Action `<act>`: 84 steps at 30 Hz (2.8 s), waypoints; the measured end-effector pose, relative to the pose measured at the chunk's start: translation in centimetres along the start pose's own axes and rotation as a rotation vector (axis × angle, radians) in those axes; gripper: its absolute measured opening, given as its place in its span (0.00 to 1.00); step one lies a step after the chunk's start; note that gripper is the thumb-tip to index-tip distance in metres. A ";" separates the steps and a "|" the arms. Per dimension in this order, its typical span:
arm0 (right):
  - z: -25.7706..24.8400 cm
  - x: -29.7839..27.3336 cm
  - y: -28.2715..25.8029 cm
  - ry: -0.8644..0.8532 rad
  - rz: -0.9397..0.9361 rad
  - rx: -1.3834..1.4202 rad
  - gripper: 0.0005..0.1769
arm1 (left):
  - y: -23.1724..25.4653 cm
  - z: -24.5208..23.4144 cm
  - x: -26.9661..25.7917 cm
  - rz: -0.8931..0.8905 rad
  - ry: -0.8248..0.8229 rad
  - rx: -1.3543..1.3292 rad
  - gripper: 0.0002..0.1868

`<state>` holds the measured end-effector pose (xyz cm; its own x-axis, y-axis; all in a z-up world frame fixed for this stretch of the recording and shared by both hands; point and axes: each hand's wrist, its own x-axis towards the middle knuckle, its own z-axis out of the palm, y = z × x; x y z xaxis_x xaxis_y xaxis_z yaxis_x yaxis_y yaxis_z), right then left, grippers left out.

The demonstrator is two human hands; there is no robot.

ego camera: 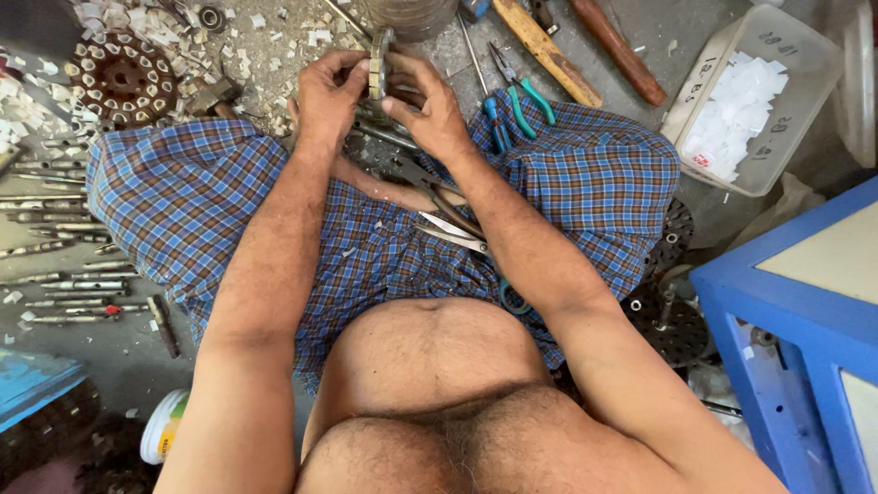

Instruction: The person removes copper wire coils from a motor stator using pliers and wire cutters. They pull the coils out of the slots and place them into a nearby container.

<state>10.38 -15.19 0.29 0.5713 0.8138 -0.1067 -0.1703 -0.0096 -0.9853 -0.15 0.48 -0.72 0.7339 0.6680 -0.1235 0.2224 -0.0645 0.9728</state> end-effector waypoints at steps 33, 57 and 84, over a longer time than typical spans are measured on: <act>-0.9 0.1 2.4 0.006 -0.037 0.189 0.17 | 2.6 -0.6 -1.9 -0.300 0.017 -0.335 0.11; 1.5 -1.0 -1.6 -0.002 -0.269 -0.560 0.20 | 1.2 -0.2 -2.1 -0.389 0.117 -0.197 0.36; -1.1 0.2 -0.7 0.056 -0.213 -0.434 0.11 | -0.4 1.0 -1.3 -0.363 -0.026 -0.517 0.21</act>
<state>11.45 -15.67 0.85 0.6016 0.7915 0.1079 0.2986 -0.0975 -0.9494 -0.51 -1.08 -1.15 0.6866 0.5612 -0.4622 0.1265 0.5338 0.8361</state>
